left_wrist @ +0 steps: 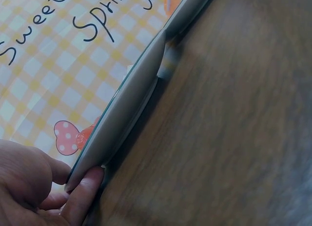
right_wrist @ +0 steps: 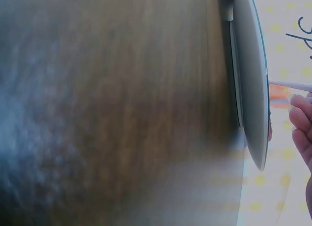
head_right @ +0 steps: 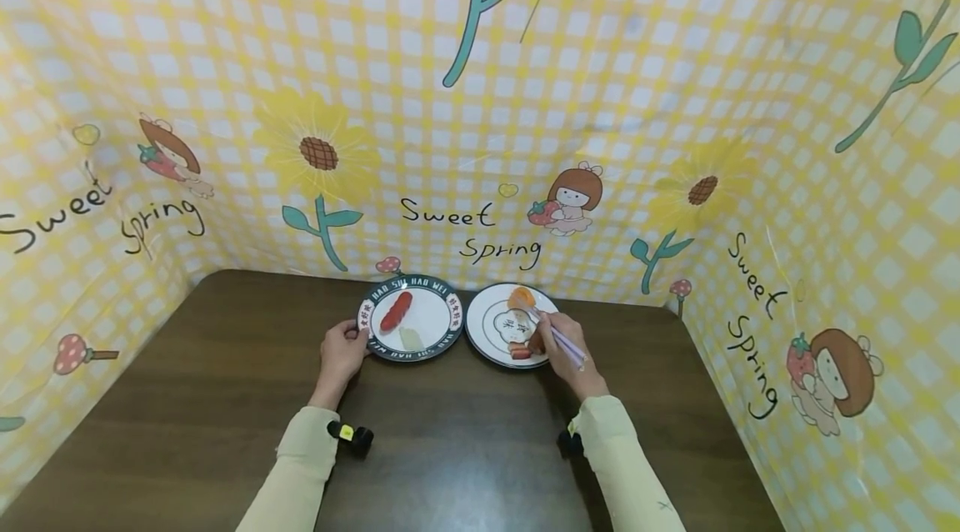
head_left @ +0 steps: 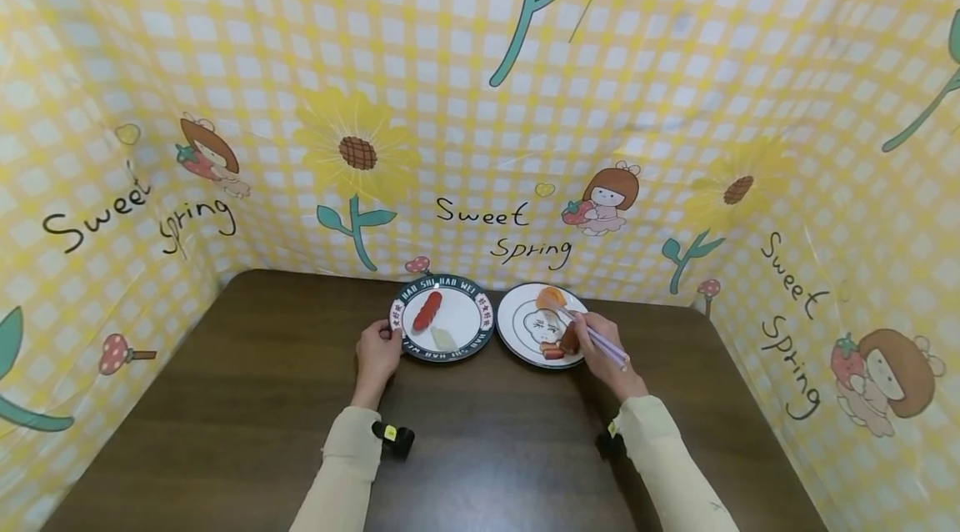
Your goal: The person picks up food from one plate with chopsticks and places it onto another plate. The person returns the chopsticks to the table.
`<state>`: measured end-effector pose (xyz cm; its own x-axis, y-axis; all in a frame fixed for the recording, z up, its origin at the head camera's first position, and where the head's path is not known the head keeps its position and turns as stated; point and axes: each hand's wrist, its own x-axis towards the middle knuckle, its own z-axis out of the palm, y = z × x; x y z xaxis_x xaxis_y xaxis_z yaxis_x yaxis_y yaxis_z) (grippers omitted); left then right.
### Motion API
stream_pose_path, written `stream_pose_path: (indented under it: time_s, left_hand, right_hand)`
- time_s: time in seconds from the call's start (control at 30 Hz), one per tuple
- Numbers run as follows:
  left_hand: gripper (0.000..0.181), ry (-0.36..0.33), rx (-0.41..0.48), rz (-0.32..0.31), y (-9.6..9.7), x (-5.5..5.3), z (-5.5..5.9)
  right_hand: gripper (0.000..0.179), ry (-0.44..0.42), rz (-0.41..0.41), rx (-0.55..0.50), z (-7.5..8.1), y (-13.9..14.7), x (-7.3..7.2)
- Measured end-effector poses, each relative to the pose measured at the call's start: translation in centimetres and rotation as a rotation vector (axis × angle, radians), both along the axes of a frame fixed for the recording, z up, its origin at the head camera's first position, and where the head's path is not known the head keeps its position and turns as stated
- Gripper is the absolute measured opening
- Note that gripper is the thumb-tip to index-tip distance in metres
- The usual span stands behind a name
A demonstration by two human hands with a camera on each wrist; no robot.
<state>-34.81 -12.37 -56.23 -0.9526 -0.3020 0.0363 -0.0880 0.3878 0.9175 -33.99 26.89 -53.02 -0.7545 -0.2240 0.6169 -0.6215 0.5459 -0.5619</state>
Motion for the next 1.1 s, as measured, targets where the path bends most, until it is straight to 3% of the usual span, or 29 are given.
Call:
stream_pose_path:
  time_s: [0.17, 0.47, 0.7, 0.97, 1.1]
  left_hand:
    - [0.037, 0.006, 0.001, 0.0, 0.1, -0.2, 0.2]
    - [0.037, 0.01, 0.002, -0.006, 0.2, -0.3, 0.2]
    - [0.038, 0.005, 0.009, -0.005, 0.1, -0.2, 0.3]
    - [0.038, -0.001, 0.014, -0.004, -0.1, -0.2, 0.1]
    - [0.039, -0.012, 0.028, -0.011, -0.1, -0.1, 0.1]
  right_hand:
    - [0.031, 0.028, -0.116, -0.06, -0.2, 0.2, -0.3]
    - [0.045, -0.175, -0.241, -0.111, -0.2, 0.4, -0.4]
    - [0.038, -0.143, -0.216, -0.136, -0.2, -0.1, -0.8]
    - [0.047, -0.366, -0.117, -0.151, 0.2, -1.1, -1.0]
    - [0.047, -0.315, -0.18, -0.102, 0.2, -0.7, -0.9]
